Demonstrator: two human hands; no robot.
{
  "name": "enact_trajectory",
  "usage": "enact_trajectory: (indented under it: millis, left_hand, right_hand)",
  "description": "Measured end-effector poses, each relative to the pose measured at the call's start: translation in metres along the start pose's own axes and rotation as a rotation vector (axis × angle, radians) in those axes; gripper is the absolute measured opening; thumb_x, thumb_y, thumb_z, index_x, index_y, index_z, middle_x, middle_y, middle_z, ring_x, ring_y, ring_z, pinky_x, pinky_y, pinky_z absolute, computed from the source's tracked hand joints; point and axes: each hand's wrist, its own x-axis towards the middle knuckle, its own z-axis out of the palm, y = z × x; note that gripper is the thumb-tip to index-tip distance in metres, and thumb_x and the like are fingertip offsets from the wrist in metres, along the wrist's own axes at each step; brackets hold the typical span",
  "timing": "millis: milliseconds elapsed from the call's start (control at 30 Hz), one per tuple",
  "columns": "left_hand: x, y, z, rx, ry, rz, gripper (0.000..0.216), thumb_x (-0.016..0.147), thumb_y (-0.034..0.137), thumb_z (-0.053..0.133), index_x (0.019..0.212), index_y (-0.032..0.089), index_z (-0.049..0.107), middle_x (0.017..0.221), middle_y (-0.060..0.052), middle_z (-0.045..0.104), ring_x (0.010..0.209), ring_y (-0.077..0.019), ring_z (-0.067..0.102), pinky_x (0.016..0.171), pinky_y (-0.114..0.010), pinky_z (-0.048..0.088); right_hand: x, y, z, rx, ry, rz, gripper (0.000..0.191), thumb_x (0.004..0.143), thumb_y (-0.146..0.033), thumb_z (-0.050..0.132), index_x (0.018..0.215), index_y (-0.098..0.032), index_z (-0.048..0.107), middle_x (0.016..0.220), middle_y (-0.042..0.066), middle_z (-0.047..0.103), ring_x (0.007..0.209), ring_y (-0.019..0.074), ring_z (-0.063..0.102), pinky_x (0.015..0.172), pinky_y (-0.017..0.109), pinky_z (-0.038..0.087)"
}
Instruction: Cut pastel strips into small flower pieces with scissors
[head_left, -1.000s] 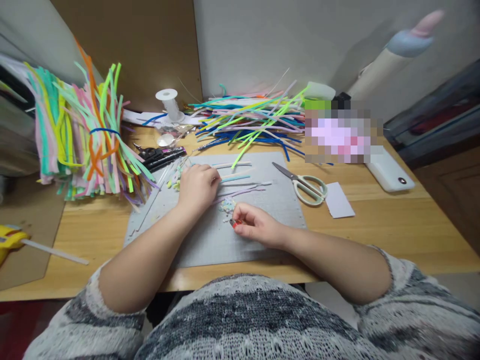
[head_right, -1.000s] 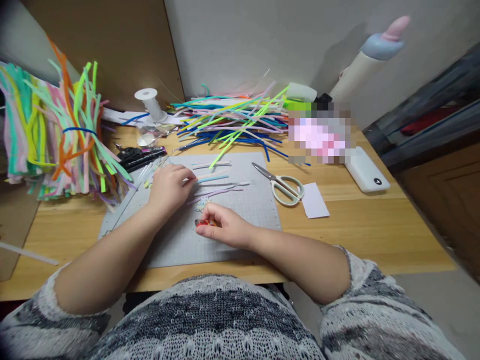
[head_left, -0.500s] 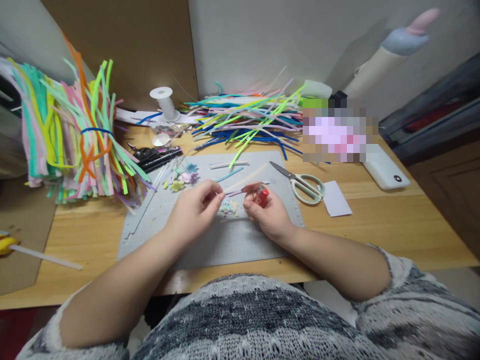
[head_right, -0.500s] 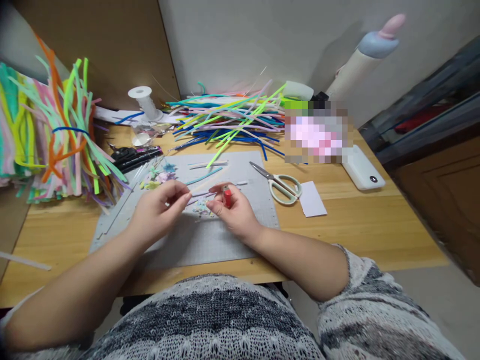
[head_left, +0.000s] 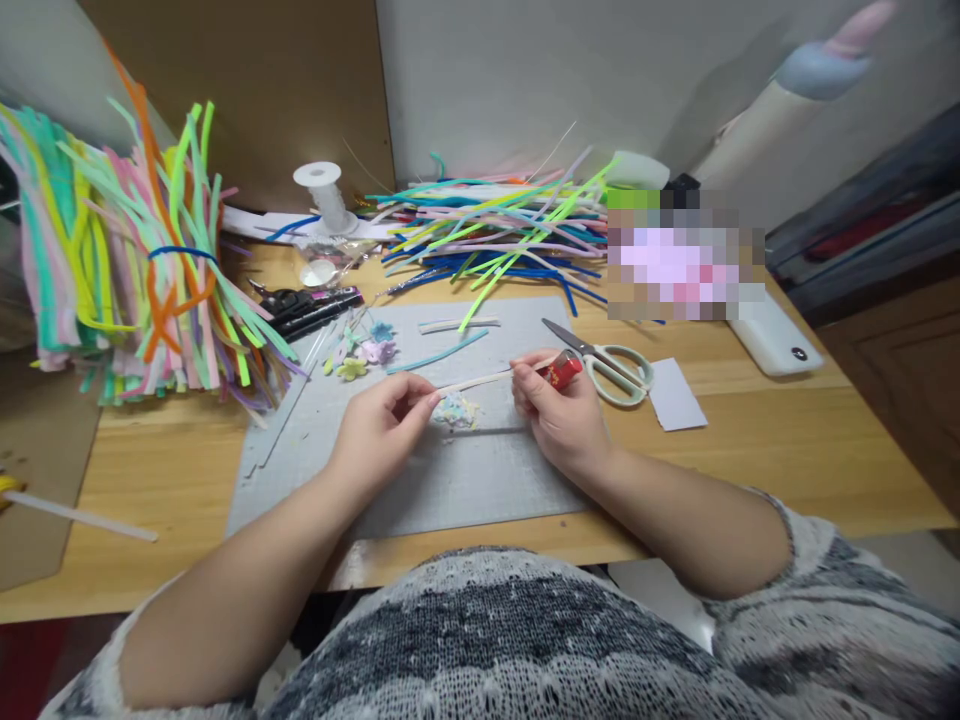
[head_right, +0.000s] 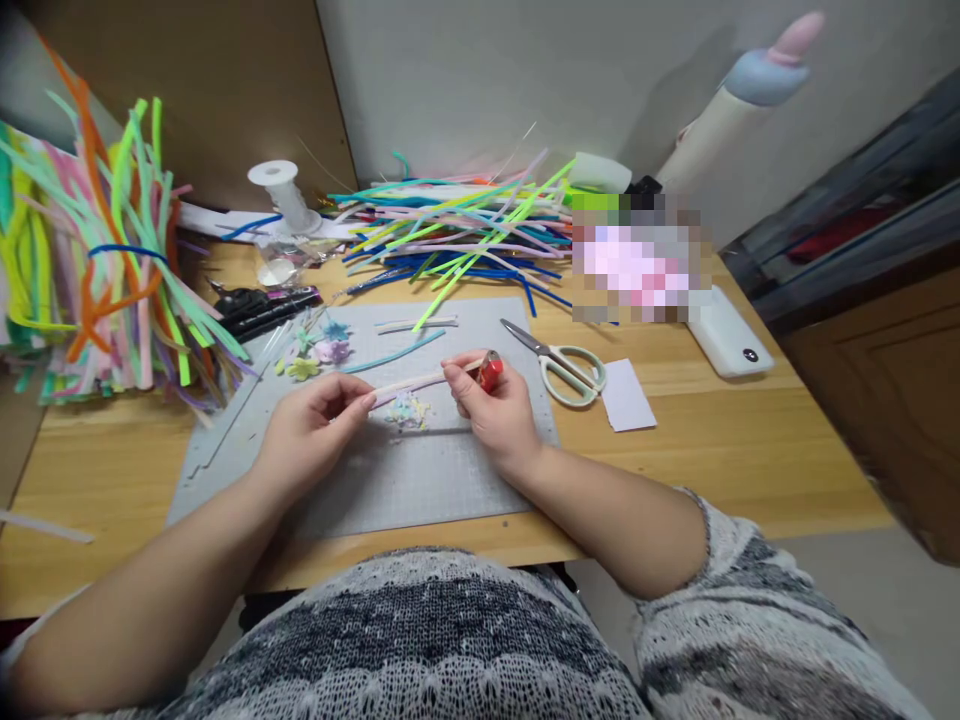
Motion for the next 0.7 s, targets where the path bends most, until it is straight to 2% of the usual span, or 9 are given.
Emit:
enact_trajectory:
  millis: [133, 233, 433, 700]
  left_hand:
    - [-0.001, 0.002, -0.003, 0.010, 0.105, 0.015, 0.014, 0.082, 0.029, 0.058, 0.079, 0.017, 0.064, 0.066, 0.001, 0.061, 0.057, -0.0098, 0.051, 0.054, -0.021, 0.039]
    - [-0.001, 0.003, -0.005, 0.053, 0.178, 0.024, 0.013, 0.082, 0.028, 0.059, 0.079, 0.017, 0.065, 0.066, 0.001, 0.062, 0.057, -0.0094, 0.051, 0.054, -0.021, 0.040]
    - [-0.002, 0.003, -0.006, 0.136, 0.194, 0.078, 0.012, 0.082, 0.027, 0.059, 0.080, 0.018, 0.066, 0.068, 0.001, 0.063, 0.057, -0.0094, 0.051, 0.054, -0.021, 0.040]
    - [-0.004, 0.005, -0.006, 0.187, 0.199, 0.100, 0.014, 0.084, 0.028, 0.057, 0.082, 0.019, 0.066, 0.072, 0.000, 0.065, 0.060, -0.0107, 0.054, 0.057, -0.022, 0.042]
  right_hand:
    - [0.000, -0.002, 0.000, 0.068, -0.020, 0.094, 0.035, 0.075, -0.050, 0.067, 0.093, -0.024, 0.051, 0.068, -0.005, 0.048, 0.051, 0.0066, 0.038, 0.041, 0.020, 0.019]
    - [-0.002, 0.000, 0.001, 0.090, -0.018, 0.187, 0.042, 0.077, -0.062, 0.057, 0.087, -0.024, 0.043, 0.071, -0.004, 0.047, 0.052, 0.0072, 0.039, 0.040, 0.019, 0.017]
    - [-0.002, 0.007, 0.003, -0.120, -0.053, 0.188, 0.042, 0.074, -0.057, 0.064, 0.084, -0.024, 0.039, 0.070, -0.005, 0.045, 0.054, 0.0077, 0.037, 0.041, 0.019, 0.021]
    - [0.001, 0.009, 0.003, -0.123, -0.003, 0.132, 0.040, 0.071, -0.045, 0.070, 0.080, -0.023, 0.038, 0.070, -0.005, 0.045, 0.054, 0.0066, 0.036, 0.042, 0.021, 0.020]
